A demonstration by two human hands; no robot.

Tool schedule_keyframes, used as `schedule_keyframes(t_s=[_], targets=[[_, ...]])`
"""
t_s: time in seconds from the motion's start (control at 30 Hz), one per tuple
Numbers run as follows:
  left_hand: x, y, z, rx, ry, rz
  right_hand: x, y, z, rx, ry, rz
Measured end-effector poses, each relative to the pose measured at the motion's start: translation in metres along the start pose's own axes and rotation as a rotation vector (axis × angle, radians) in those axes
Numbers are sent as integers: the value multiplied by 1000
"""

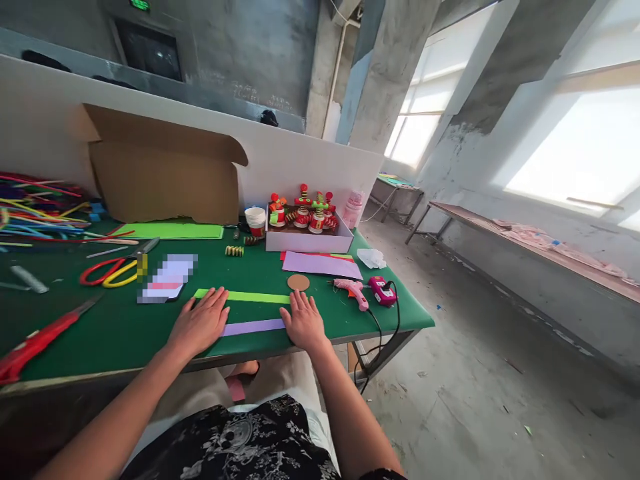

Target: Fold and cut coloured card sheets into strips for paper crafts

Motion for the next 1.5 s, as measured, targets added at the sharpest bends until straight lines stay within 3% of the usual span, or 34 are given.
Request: schedule_keyframes(t_s=[0.17,0.3,0.4,0.53,0.9,1.0,1.17,1.3,1.5], targets=[[0,1,-2,-31,-28,-8,7,-3,-6,-28,-28,-4],[-6,2,-1,-35,-41,-4,51,4,-7,-146,8,-181],[-17,0,0,-15,-37,23,84,11,1,-125,54,-295],[-25,-5,1,14,-24,61,96,19,10,-53,72,-285],[29,-13,-4,17,0,-26,93,20,6,-14,51,-247],[30,-16,-4,1,-1,-11,105,27,4,-55,59,-235],[36,-17,6,-28,-16,46,140,42,13,-97,39,-376],[40,-16,8,-91,-57,52,131,39,19,-85,5,-358],[40,-16,8,-25,-43,14,75,15,6,-22,29,-223]])
Point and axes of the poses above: each hand's wrist, its own y-axis towards the middle knuckle, its own z-axis out of the palm, x = y × z, the point moved 7 cm from there along y, towards the middle knuckle, and after that the axes turned 8 degrees about -z, right-handed, at the moved point
